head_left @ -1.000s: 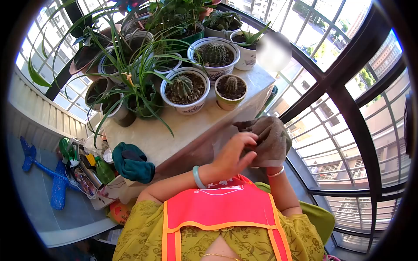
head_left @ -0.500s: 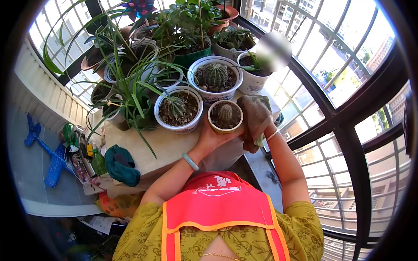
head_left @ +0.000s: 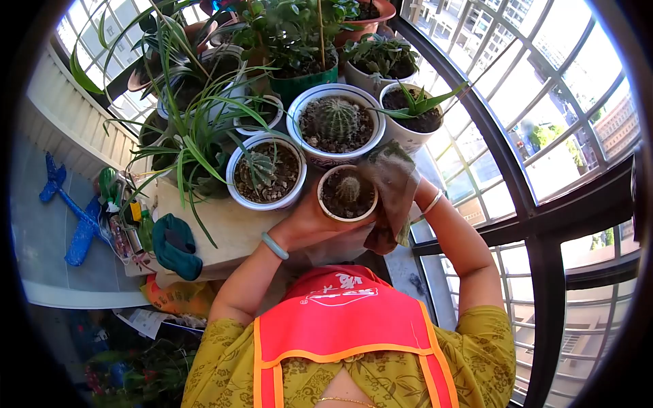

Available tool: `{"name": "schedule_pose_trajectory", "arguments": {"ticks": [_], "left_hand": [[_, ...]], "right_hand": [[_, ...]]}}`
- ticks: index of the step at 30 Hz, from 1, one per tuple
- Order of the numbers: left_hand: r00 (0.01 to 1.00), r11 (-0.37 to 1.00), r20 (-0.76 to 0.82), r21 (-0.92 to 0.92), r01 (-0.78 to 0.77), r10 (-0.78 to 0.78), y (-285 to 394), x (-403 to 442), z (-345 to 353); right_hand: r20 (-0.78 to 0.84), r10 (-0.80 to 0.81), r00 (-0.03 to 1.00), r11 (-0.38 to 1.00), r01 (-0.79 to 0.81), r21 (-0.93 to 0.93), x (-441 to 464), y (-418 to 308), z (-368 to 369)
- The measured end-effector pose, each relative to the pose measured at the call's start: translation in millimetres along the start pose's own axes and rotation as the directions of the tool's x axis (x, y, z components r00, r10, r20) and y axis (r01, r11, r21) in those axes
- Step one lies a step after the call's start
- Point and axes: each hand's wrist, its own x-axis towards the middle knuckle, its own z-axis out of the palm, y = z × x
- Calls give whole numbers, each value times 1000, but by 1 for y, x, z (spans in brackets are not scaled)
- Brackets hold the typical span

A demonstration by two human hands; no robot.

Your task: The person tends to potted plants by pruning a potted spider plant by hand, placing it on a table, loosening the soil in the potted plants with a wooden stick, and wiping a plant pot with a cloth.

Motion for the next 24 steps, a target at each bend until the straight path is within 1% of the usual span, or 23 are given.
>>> {"name": "schedule_pose_trajectory", "arguments": {"ticks": [1,3,4,5,6,7,8,9,10,11,12,13,14,15,17,19,20,21,23,24], "left_hand": [[1000,1000,5,-22,0,0,-7,0,0],[1000,999,10,-44,0,0,-16,1,-3],[1000,998,17,-58,12,-11,-19,0,-4],[1000,998,23,-67,20,-19,-23,0,-4],[999,997,29,-75,28,-26,-27,-1,-5],[1000,999,31,-42,-5,7,-32,0,-6],[999,999,37,-27,-23,24,-34,-1,-6],[998,999,42,-12,-41,42,-37,-2,-6],[1000,999,12,-36,-22,22,-38,-6,-5],[1000,998,-19,-61,-2,1,-39,-9,-4],[1000,998,-15,-63,-2,1,-41,-9,-3],[1000,1000,-19,5,-4,4,-43,-9,-3],[1000,997,-25,74,-5,7,-44,-9,-3],[1000,997,-22,73,-8,9,-42,-10,-2],[997,1000,-70,19,-24,26,-35,-12,3],[996,1000,-90,-15,-18,17,-40,-16,5],[993,999,-113,-43,-15,10,-41,-16,5],[993,999,-114,-46,-18,13,-40,-17,6],[987,998,-150,23,-59,62,-35,-19,9],[987,998,-149,21,-62,64,-37,-20,11]], "right_hand": [[2,1,1000,1000,-1,2,-1,2,6],[-104,67,992,987,-50,154,-1,2,21],[-122,35,992,993,-21,112,1,0,20],[-122,39,992,993,-25,114,4,-3,18],[-31,46,998,998,-47,-44,10,-11,12],[57,68,996,978,-55,-203,13,-15,8],[55,75,996,977,-62,-204,14,-13,8],[44,47,998,980,-37,-198,14,-10,7],[34,17,999,981,-11,-192,14,-11,7],[34,22,999,981,-16,-193,13,-14,6],[-17,-22,1000,978,18,-209,15,-20,1],[-67,-68,995,972,51,-229,16,-26,-4],[-68,-65,996,971,48,-233,16,-30,-8],[-52,-46,998,976,34,-216,15,-35,-11],[-26,-27,999,979,21,-202,15,-47,-16],[82,189,979,935,-154,-321,14,-64,-13],[-28,266,963,925,-264,-275,8,-63,0],[-26,267,963,924,-263,-279,7,-72,0],[-107,366,925,859,-380,-343,8,-92,-6],[-134,380,915,838,-402,-369,9,-98,-5]]}}
